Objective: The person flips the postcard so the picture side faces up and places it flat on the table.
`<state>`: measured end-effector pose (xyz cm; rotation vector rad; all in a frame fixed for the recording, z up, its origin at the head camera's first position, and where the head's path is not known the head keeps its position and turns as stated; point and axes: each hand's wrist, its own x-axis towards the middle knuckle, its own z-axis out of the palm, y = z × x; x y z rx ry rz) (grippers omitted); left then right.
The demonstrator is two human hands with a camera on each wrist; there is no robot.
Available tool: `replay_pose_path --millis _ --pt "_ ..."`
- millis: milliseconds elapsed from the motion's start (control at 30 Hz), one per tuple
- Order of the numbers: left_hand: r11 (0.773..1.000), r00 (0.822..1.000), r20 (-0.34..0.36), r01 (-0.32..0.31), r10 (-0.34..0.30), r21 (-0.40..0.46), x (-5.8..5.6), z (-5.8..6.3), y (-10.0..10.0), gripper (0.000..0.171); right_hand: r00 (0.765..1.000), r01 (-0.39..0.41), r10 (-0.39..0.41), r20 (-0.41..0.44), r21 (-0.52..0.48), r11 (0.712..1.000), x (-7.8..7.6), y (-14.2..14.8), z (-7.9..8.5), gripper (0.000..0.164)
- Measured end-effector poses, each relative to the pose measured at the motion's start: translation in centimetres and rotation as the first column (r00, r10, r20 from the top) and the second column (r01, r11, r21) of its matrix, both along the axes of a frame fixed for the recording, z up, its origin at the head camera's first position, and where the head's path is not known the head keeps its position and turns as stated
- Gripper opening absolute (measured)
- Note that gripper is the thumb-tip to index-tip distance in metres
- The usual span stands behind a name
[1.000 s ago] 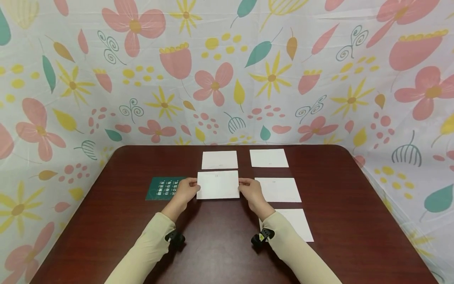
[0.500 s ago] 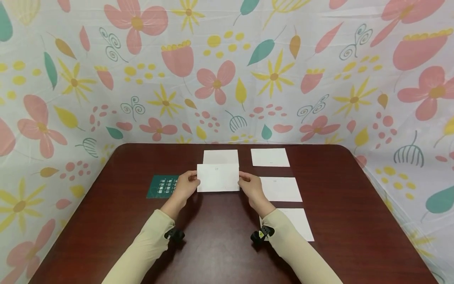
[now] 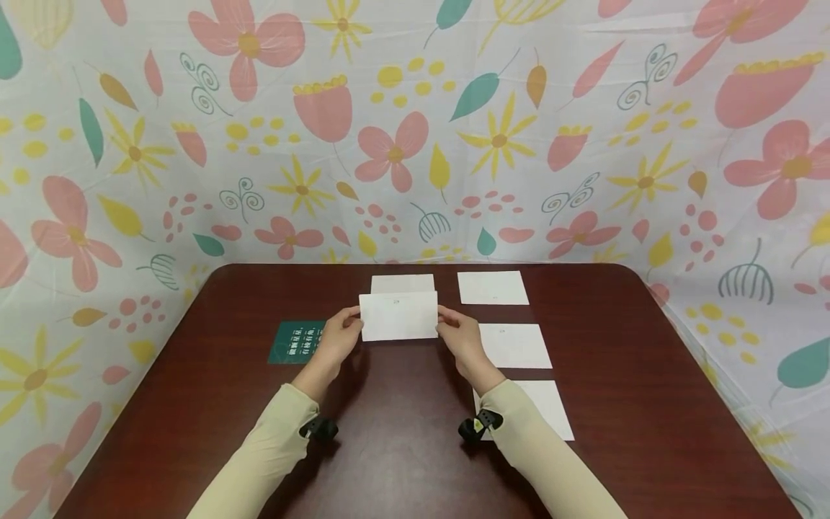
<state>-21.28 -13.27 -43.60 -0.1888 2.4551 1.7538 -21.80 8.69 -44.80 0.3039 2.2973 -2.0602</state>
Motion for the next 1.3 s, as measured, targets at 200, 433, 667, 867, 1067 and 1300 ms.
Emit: replay_pose_path --millis 200,433,667,867,1067,1300 --pt "0.994 1.0 -0.002 -0.026 0.026 0.108 0.2 0.3 0.0 0.043 1.0 0.012 -0.012 -0.004 -0.044 0.999 0.0 0.0 -0.1 0.041" --pt "0.984 0.998 -0.006 -0.059 0.061 0.167 0.0 0.4 -0.2 0.052 1.0 0.014 -0.014 -0.005 -0.134 0.991 0.0 0.0 0.1 0.036" --pt "0.985 0.995 -0.029 -0.094 0.099 0.142 0.0 0.0 -0.2 0.041 0.999 0.032 -0.035 -0.019 -0.143 0.989 0.0 0.0 0.0 0.032" --pt "0.994 0.992 -0.072 -0.101 0.104 0.046 -0.2 -0.5 -0.3 0.029 0.999 0.015 -0.019 -0.043 -0.078 0.997 0.2 0.3 -0.3 0.03" --pt "0.994 0.991 -0.077 -0.108 0.109 0.015 -0.6 -1.0 -0.2 0.03 0.999 0.011 -0.013 -0.042 -0.042 0.999 0.2 0.2 -0.5 0.036" --pt "0.994 0.991 -0.09 -0.101 0.097 -0.038 -0.9 -1.5 0.1 0.047 1.0 0.005 -0.006 -0.026 -0.013 1.0 0.2 0.1 -0.7 0.047"
